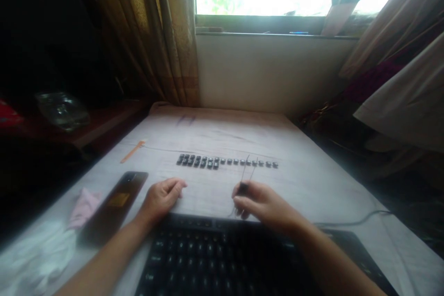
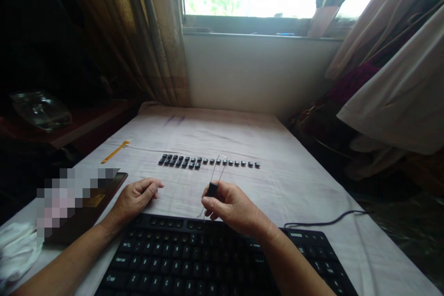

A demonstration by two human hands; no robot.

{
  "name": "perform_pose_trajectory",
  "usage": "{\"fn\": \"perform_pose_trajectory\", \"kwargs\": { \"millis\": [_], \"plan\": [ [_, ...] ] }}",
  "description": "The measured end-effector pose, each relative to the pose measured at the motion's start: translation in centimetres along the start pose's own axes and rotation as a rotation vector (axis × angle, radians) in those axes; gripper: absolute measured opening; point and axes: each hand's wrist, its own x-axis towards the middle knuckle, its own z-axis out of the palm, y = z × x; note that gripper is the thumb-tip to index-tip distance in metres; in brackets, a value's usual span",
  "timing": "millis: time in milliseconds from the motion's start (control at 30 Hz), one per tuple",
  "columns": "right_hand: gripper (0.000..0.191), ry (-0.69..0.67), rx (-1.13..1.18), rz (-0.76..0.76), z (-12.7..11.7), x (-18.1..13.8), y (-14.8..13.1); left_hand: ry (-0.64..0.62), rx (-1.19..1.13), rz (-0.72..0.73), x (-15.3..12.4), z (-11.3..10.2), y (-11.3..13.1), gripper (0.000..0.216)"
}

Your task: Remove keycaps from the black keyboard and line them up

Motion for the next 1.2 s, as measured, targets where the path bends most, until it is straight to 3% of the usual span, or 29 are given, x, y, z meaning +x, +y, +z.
{"fn": "perform_pose_trajectory", "kwargs": {
  "millis": [267,500,867,1200],
  "plan": [
    [0.022,-0.033,-0.072,-0.011,0.8,0.0,0.0,0.054,0.027,0.027,0.1,-0.1,-0.1,0.034],
    [0.035,-0.032,0.056,0.013,0.6,0.7,1.1,0.186,0.16,0.088,3.4,-0.2,-1.4,0.031],
    [0.04,0.029,0.053,0.05,-0.2,1.1,1.9,0.157,0.333,0.161,5.8,0.1,-2.3,0.033],
    [0.012,-0.053,-0.003,0.046,0.5,0.4,1.2,0.143,0.356,0.147,5.7,0.2,-2.3,0.035]
  ]
}}
